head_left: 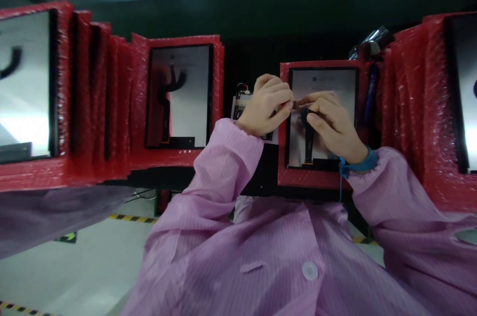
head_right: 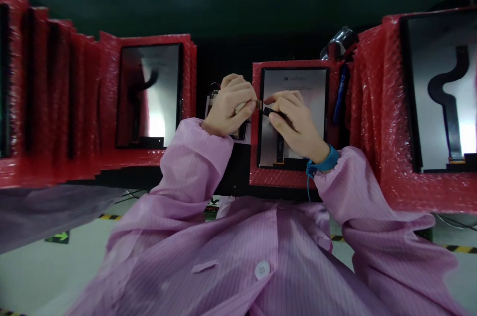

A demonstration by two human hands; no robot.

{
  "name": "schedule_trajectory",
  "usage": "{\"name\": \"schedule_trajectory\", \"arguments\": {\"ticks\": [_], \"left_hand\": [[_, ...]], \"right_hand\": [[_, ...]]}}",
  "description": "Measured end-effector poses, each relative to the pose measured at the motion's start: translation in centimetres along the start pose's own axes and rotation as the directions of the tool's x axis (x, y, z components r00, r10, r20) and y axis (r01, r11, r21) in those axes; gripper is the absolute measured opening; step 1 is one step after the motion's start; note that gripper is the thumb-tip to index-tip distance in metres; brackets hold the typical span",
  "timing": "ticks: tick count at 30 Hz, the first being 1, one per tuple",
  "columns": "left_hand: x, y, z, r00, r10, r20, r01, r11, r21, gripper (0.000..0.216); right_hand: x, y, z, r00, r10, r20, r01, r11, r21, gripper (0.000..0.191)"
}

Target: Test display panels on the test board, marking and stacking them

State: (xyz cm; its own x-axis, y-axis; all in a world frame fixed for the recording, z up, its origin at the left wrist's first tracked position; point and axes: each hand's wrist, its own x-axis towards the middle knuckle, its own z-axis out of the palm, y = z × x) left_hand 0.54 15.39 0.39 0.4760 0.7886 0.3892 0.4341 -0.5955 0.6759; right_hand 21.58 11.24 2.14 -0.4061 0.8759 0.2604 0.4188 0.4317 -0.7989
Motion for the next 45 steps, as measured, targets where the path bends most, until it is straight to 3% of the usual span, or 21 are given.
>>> {"name": "schedule_trajectory", "arguments": {"ticks": [5, 18, 38, 45], "left_hand": [[0.2, 1.0, -0.3, 0.989, 0.024, 0.146, -0.040, 0.993, 0.107, 0.023], [0.2, 1.0, -0.4, 0.977, 0.059, 0.206, -0.094, 0.982, 0.165, 0.023], [0.1, 0.9, -0.5, 0.969, 0.083, 0.231, -0.124, 0.978, 0.166, 0.030], [-0.1, 0.6, -0.8, 0.983, 0.082, 0.165, -0.106, 0.984, 0.142, 0.028]], "right_hand": [[0.0, 0.5, 0.2, 0.995, -0.096, 0.012, 0.097, 0.985, -0.141, 0.027], [0.2, 1.5, 0.7, 0.993, -0.118, 0.019, 0.120, 0.985, -0.128, 0.023], [0.3, 2.0, 0.6, 0.988, -0.137, 0.075, 0.144, 0.984, -0.101, 0.024], [0.2, 1.9, 0.5, 0.989, -0.130, 0.074, 0.138, 0.983, -0.120, 0.025]]}}
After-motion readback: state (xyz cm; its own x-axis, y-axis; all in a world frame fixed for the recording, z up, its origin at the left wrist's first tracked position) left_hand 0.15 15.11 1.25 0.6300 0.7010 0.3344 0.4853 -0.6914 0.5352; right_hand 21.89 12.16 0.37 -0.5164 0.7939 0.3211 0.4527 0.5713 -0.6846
